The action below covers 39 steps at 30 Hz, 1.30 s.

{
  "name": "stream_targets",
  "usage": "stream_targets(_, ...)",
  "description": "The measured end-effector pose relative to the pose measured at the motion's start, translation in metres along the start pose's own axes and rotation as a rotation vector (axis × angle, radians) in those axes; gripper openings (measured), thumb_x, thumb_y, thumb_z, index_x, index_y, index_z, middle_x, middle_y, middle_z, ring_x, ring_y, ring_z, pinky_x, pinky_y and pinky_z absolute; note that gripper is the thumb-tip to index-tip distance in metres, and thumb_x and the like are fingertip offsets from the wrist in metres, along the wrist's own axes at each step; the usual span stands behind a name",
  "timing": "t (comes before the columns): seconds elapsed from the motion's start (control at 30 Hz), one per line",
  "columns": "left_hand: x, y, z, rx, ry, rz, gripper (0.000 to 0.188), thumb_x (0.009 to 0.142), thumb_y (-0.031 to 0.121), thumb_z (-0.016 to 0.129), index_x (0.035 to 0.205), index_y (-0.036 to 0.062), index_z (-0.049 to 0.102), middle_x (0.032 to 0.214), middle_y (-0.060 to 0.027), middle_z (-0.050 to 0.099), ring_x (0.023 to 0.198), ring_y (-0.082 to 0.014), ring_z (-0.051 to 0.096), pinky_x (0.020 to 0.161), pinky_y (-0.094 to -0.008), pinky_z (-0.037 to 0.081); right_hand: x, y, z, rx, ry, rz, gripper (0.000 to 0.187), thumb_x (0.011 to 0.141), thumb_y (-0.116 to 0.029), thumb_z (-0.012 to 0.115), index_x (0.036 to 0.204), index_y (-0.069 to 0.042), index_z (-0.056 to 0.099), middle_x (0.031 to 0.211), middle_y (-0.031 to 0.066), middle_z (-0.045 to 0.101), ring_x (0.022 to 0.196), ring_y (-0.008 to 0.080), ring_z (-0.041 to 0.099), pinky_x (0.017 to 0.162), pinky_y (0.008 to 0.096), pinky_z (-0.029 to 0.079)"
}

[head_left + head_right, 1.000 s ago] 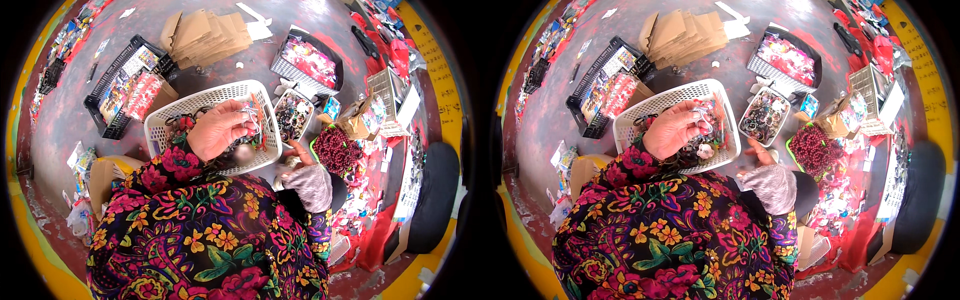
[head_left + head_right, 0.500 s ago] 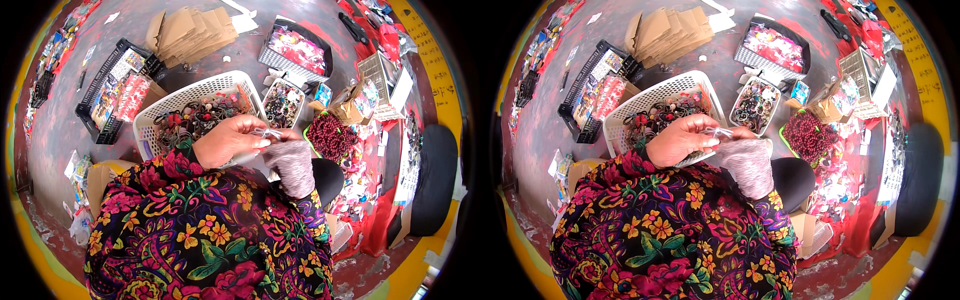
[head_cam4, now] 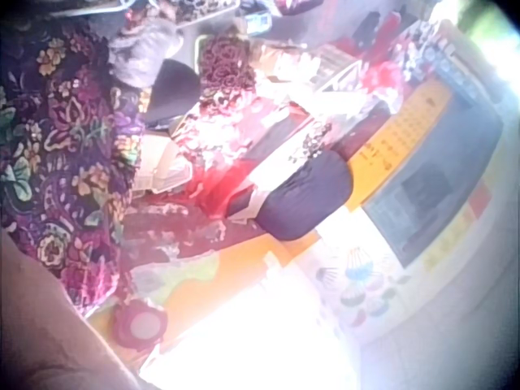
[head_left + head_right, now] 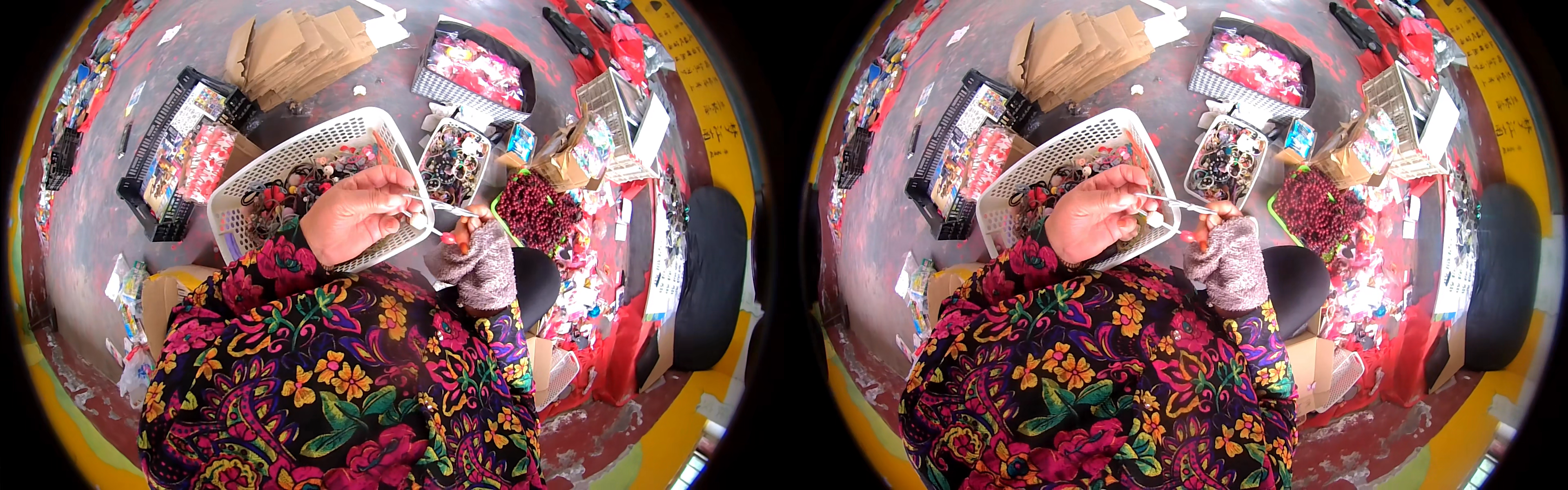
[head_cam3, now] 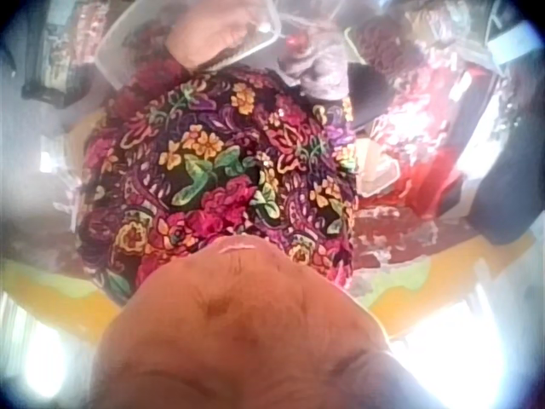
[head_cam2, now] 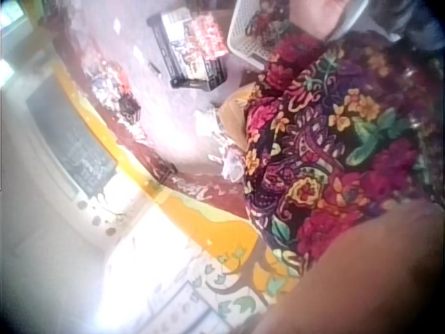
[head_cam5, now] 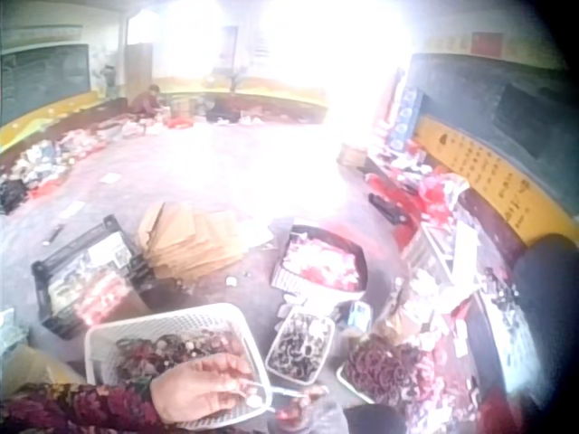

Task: The person sits on the floor and cleans small jewelry items one by one using a cloth. They pick each item from a white basket, wipe it thoroughly, and place it into a smaller container. The process is repeated for multiple items throughout the clip.

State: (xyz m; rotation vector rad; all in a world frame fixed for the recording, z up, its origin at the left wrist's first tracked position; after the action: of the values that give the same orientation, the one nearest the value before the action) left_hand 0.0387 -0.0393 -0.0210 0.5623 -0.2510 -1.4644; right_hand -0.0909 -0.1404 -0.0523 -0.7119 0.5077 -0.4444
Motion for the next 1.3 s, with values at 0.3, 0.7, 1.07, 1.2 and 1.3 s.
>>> stream_targets(0.3, -0.002, -0.007, 0.002, -0.031, -0.032, -0.082, 0.022, 0.088, 0.007, 0.052, 0.110, 0.0008, 0.051, 0.088, -0.0090, 0.055, 0.076, -0.0140, 0.054, 0.055, -0.0207, 0.041, -0.004, -0.003, 0.018, -0.037, -0.048, 0.003, 0.013, 0.092, -0.011, 0.046, 0.096, 0.000, 0.050, 0.069, 0.0073, 0.055, 0.059, 0.0172, 0.056, 0.058, 0.0276, 0.049)
stream_targets(0.7, -0.005, 0.007, -0.010, -0.024, 0.092, -0.035, 0.015, 0.089, 0.014, 0.054, 0.098, 0.0026, 0.057, 0.080, -0.0044, 0.055, 0.071, -0.0129, 0.053, 0.052, -0.0212, 0.038, -0.006, -0.025, -0.001, -0.079, 0.065, -0.028, 0.038, 0.079, -0.003, 0.053, 0.117, -0.001, 0.048, 0.066, -0.0018, 0.043, 0.059, 0.0086, 0.047, 0.050, 0.0202, 0.039)
stream_targets(1.07, -0.013, 0.041, -0.022, -0.022, 0.253, 0.143, 0.014, 0.088, 0.013, 0.054, 0.096, 0.0017, 0.055, 0.078, -0.0062, 0.057, 0.066, -0.0110, 0.054, 0.048, -0.0190, 0.036, -0.020, -0.067, -0.033, -0.131, 0.047, -0.215, 0.035, 0.086, -0.019, 0.060, 0.113, -0.003, 0.047, 0.065, 0.0002, 0.047, 0.055, 0.0099, 0.046, 0.048, 0.0214, 0.039)
stream_targets(1.2, -0.006, 0.020, 0.001, 0.194, 0.052, -0.016, 0.014, 0.089, 0.011, 0.053, 0.100, 0.0023, 0.055, 0.079, -0.0040, 0.056, 0.064, -0.0078, 0.051, 0.050, -0.0175, 0.035, -0.023, -0.061, -0.003, -0.219, -0.021, -0.115, 0.037, 0.083, -0.017, 0.063, 0.114, -0.003, 0.048, 0.070, 0.0023, 0.053, 0.057, 0.0092, 0.048, 0.049, 0.0202, 0.039)
stream_targets(1.3, -0.004, 0.001, 0.009, 0.325, -0.036, -0.134, 0.018, 0.088, 0.007, 0.053, 0.105, 0.0020, 0.053, 0.085, -0.0021, 0.056, 0.068, -0.0047, 0.049, 0.054, -0.0164, 0.035, -0.020, -0.055, 0.018, -0.309, -0.144, -0.069, 0.036, 0.082, -0.014, 0.065, 0.112, -0.001, 0.050, 0.079, 0.0053, 0.058, 0.063, 0.0097, 0.053, 0.055, 0.0187, 0.042)
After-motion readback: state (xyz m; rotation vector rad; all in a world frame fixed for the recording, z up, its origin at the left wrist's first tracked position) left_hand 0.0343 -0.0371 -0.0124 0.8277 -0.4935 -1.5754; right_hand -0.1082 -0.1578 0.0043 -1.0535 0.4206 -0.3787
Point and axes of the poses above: each hand's wrist, its own x-axis towards the middle knuckle, its own z-axis out of the palm, y = z × x, the point moved 7 cm from there along x, towards the middle knuckle
